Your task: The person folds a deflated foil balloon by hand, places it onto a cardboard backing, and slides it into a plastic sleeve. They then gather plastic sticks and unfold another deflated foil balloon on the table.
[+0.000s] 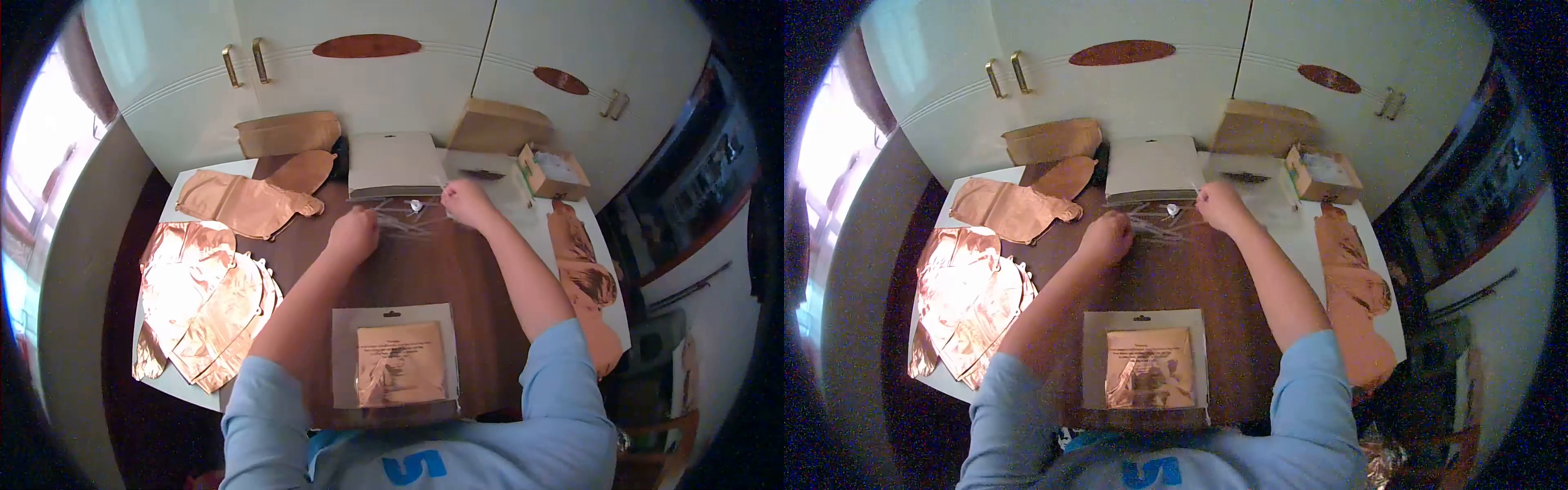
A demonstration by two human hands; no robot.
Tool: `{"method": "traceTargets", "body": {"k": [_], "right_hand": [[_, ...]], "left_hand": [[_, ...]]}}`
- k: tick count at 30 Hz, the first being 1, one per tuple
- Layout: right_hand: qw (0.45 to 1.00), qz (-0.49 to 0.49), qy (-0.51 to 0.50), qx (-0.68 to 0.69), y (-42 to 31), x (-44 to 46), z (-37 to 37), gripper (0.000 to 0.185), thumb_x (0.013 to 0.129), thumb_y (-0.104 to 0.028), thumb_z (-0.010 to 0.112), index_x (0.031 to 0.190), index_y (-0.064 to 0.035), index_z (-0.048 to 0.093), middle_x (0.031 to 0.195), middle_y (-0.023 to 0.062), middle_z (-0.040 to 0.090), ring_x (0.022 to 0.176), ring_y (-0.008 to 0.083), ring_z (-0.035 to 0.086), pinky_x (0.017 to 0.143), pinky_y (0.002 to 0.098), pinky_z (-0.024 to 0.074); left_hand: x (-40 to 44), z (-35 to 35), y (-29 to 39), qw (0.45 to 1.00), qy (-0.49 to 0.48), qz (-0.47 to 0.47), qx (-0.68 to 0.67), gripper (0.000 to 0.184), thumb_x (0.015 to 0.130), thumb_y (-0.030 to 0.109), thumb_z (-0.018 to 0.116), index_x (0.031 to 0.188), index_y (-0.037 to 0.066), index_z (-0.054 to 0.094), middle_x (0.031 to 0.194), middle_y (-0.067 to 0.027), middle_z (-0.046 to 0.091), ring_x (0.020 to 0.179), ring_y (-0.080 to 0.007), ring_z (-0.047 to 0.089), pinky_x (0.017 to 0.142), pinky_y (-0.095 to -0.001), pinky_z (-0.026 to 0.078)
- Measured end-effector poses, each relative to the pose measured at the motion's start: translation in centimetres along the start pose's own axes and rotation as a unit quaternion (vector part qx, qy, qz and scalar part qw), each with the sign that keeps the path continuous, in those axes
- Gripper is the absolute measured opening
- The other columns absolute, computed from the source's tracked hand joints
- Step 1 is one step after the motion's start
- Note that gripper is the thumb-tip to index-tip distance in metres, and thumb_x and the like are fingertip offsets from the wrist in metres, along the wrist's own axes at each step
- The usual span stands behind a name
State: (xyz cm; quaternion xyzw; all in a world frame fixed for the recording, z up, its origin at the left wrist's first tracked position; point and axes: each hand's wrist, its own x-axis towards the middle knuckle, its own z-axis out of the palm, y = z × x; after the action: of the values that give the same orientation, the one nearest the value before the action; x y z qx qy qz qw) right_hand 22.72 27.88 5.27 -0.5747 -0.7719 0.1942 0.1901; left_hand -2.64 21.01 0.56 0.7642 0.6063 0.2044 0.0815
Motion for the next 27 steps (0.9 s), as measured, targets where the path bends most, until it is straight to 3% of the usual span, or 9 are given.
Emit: {"method": "traceTargets", "body": {"k": [2, 5, 8, 11, 14, 17, 20, 23, 27], "right_hand": [[1.0, 0.02, -0.006, -0.013, 0.1, -0.5, -0.9, 0.014, 0.079, -0.015, 0.064, 0.075, -0.0017, 0.068, 0.083, 0.0218, 0.068, 0.08, 0.0356, 0.067, 0.072, 0.0433, 0.053], [0.995, 0.043, 0.058, -0.07, 2.9, 0.3, 0.4, 0.016, 0.081, -0.016, 0.063, 0.073, -0.004, 0.069, 0.082, 0.019, 0.069, 0.077, 0.0335, 0.068, 0.071, 0.0427, 0.0533], [0.99, -0.008, 0.018, -0.139, 3.3, 0.8, 0.6, 0.016, 0.083, -0.016, 0.062, 0.077, -0.0048, 0.071, 0.079, 0.017, 0.07, 0.074, 0.0305, 0.068, 0.07, 0.0414, 0.0535], [0.997, 0.063, -0.03, -0.04, 1.7, 0.9, 1.7, 0.017, 0.084, -0.016, 0.061, 0.082, -0.0044, 0.072, 0.077, 0.0153, 0.07, 0.071, 0.0304, 0.068, 0.068, 0.0412, 0.0534], [0.994, -0.045, -0.048, 0.093, -0.1, 0.2, 2.0, 0.017, 0.085, -0.017, 0.061, 0.083, -0.0046, 0.072, 0.074, 0.0147, 0.069, 0.067, 0.03, 0.067, 0.066, 0.0417, 0.0529], [0.985, 0.014, 0.004, 0.171, 0.7, 0.2, 0.4, 0.017, 0.086, -0.017, 0.063, 0.089, -0.0018, 0.07, 0.078, 0.016, 0.069, 0.067, 0.0267, 0.066, 0.065, 0.0363, 0.0517], [0.99, 0.022, 0.14, -0.03, 2.9, -0.2, -2.2, 0.019, 0.087, -0.018, 0.061, 0.091, -0.0017, 0.069, 0.082, 0.0163, 0.069, 0.073, 0.0303, 0.067, 0.069, 0.0386, 0.052], [0.988, 0.033, 0.128, -0.08, 6.0, 0.0, -1.5, 0.021, 0.087, -0.024, 0.058, 0.086, -0.007, 0.071, 0.089, 0.0175, 0.07, 0.085, 0.0394, 0.066, 0.075, 0.0465, 0.0523], [0.994, 0.007, 0.087, -0.063, 4.3, -0.3, 1.7, 0.022, 0.089, -0.026, 0.058, 0.091, -0.0079, 0.07, 0.092, 0.0183, 0.069, 0.09, 0.039, 0.065, 0.08, 0.0472, 0.0514]], "left_hand": [[1.2, 0.3, 0.1, 0.997, 0.042, -0.058, 0.008, 0.018, 0.085, 0.021, 0.06, 0.09, 0.005, 0.064, 0.096, -0.0198, 0.065, 0.087, -0.0382, 0.066, 0.075, -0.0481, 0.055], [0.8, 0.3, 1.2, 0.996, 0.067, -0.054, -0.014, 0.017, 0.085, 0.022, 0.061, 0.088, 0.006, 0.065, 0.096, -0.0181, 0.066, 0.088, -0.0371, 0.066, 0.077, -0.0485, 0.054], [-1.1, -0.3, 2.8, 0.995, 0.021, 0.086, -0.047, 0.018, 0.084, 0.024, 0.063, 0.087, 0.007, 0.067, 0.095, -0.0162, 0.066, 0.087, -0.0368, 0.066, 0.079, -0.0482, 0.054], [-1.0, 0.7, 3.1, 0.982, 0.054, 0.173, -0.046, 0.02, 0.083, 0.026, 0.065, 0.089, 0.007, 0.068, 0.095, -0.0142, 0.066, 0.089, -0.034, 0.065, 0.08, -0.0461, 0.053], [0.6, 1.9, 3.0, 0.991, 0.057, 0.114, 0.034, 0.02, 0.082, 0.026, 0.066, 0.091, 0.009, 0.07, 0.096, -0.0127, 0.065, 0.09, -0.0323, 0.066, 0.078, -0.0445, 0.053], [1.2, 2.1, 2.5, 0.996, 0.073, 0.053, 0.023, 0.019, 0.081, 0.026, 0.066, 0.091, 0.009, 0.07, 0.096, -0.013, 0.065, 0.091, -0.0325, 0.065, 0.077, -0.0447, 0.053], [0.9, 1.9, 2.7, 0.996, 0.073, 0.054, 0.02, 0.018, 0.082, 0.025, 0.065, 0.09, 0.01, 0.071, 0.098, -0.0122, 0.064, 0.093, -0.0327, 0.064, 0.08, -0.0444, 0.052], [0.5, 2.5, 3.0, 0.991, 0.059, 0.11, 0.038, 0.017, 0.082, 0.024, 0.065, 0.089, 0.011, 0.071, 0.099, -0.0114, 0.064, 0.097, -0.0316, 0.062, 0.084, -0.0438, 0.05], [0.2, 2.6, 3.6, 0.986, 0.082, 0.143, 0.027, 0.017, 0.082, 0.024, 0.064, 0.091, 0.011, 0.072, 0.1, -0.0098, 0.064, 0.099, -0.0299, 0.061, 0.086, -0.0438, 0.048]]}}
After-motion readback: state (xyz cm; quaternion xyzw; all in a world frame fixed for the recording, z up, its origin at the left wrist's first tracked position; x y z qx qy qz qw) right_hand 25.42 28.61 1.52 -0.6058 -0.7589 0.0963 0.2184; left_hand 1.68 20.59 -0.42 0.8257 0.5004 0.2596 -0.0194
